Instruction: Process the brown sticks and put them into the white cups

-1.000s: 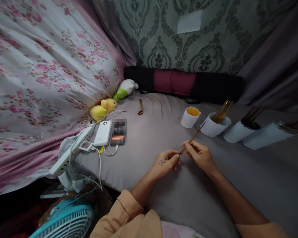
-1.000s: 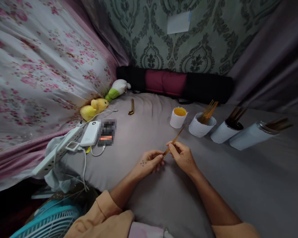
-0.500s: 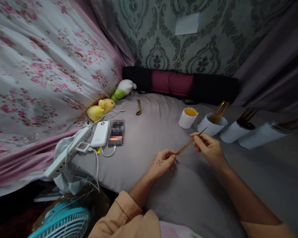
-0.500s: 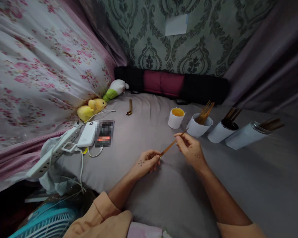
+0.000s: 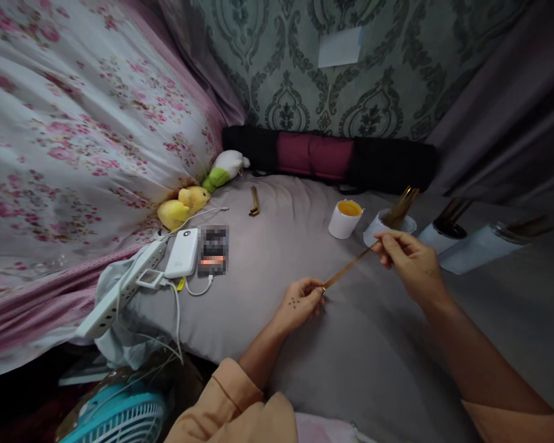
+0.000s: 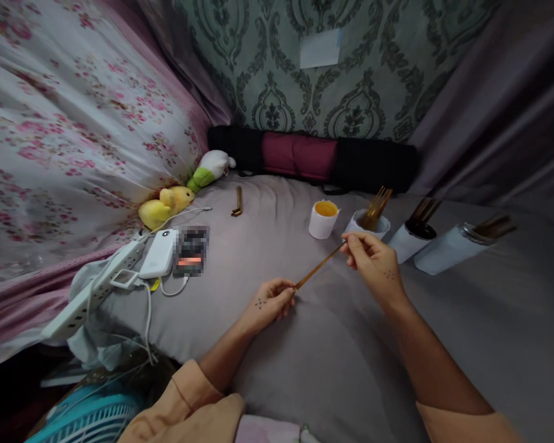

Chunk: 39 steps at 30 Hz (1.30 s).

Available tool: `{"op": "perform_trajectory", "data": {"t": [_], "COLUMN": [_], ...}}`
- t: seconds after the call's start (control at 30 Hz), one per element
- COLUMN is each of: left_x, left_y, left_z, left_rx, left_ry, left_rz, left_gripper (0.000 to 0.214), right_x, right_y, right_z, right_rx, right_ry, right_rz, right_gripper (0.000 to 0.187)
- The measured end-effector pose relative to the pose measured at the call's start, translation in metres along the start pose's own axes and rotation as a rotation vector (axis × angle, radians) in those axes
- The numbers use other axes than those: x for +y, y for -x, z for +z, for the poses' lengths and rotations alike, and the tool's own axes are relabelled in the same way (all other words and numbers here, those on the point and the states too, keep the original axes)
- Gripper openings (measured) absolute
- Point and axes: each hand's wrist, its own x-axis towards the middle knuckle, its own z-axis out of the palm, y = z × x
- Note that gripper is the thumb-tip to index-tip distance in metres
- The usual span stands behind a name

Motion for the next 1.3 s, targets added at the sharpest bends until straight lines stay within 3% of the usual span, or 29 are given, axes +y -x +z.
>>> {"op": "perform_trajectory", "data": {"t": [0.27, 0.73, 1.03, 1.17, 1.3], "left_x": [-0.002, 0.008, 0.006, 0.005, 0.004], "left_y": [0.0, 0.001, -0.004, -0.007, -0.008], "left_z": [0.0, -0.002, -0.016, -0.025, -0.029], "left_rx": [-0.023, -0.011, 0.011, 0.031, 0.028], "left_ry": [0.016, 0.211, 0.614, 0.826, 0.89], "left_rz": [0.028, 0.018, -0.029, -0.089, -0.121], "left_gripper": [0.029, 0.037, 0.032, 0.021, 0.016], "right_x": [0.004, -0.002, -0.028, -0.044, -0.058], "right_y": [-0.001, -0.006, -0.024, -0.034, -0.046], "right_z": [-0.002, -0.01, -0.041, -0.06, -0.08], "right_rx": [-0.074, -0.066, 0.128, 0.276, 0.418], "right_ry": [-0.133, -0.118, -0.073, -0.046, 0.024], "right_rz": [0.119, 0.092, -0.038, -0.08, -0.122], "right_gripper": [0.025, 0.023, 0.016, 0.012, 0.011]}}
